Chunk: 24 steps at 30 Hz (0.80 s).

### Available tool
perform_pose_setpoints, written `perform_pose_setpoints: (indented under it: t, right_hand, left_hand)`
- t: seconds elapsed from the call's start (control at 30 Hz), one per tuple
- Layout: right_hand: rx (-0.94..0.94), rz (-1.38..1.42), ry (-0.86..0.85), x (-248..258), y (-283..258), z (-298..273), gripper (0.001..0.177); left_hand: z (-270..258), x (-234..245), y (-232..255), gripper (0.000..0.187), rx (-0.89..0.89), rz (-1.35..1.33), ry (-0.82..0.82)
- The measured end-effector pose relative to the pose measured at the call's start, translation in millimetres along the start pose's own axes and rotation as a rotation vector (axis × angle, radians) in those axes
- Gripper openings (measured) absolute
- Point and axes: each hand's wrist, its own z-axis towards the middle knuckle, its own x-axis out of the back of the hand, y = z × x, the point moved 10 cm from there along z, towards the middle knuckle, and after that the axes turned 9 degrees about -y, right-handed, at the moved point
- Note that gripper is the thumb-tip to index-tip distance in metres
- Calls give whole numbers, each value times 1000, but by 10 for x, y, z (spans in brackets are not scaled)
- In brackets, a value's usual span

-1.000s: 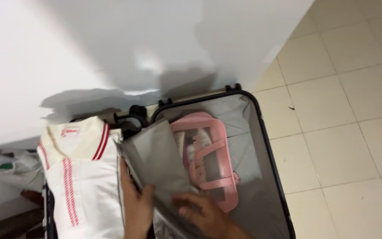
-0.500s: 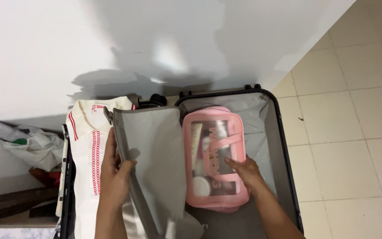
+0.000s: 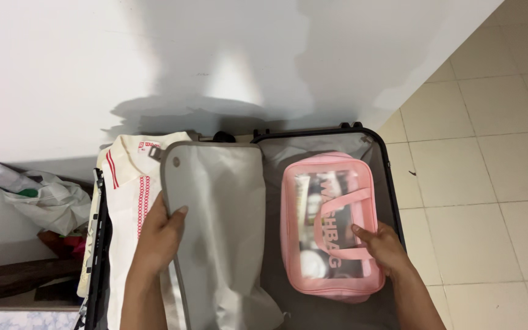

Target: The person unfastens a suitcase divider, takes out a pink travel bag, and places various personal care bottles and tubes on a marble table.

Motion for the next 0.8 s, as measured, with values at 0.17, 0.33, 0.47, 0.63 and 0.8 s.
perform_pose_setpoints:
  t: [0.17,0.33,0.47,0.63,0.8]
  right_hand:
    - [48,72,-21,-28,78,37,38]
    - [133,-98,69,88,-20,-72,33]
    - [211,-235,167,369,-126,-295,31]
    - [230,-250,328,670,-381,-745,29]
    - [323,-268,482,899,-765,-1217,26]
  left_hand:
    - [-44,-66,76,33,125,222,57]
    - [-71,-134,181,31,200,334,53]
    - [-49,-258,241,30,37,244,61]
    - [89,-685,153,28,-42,271,47]
    - [142,-1384,230,28,-166,121,-49]
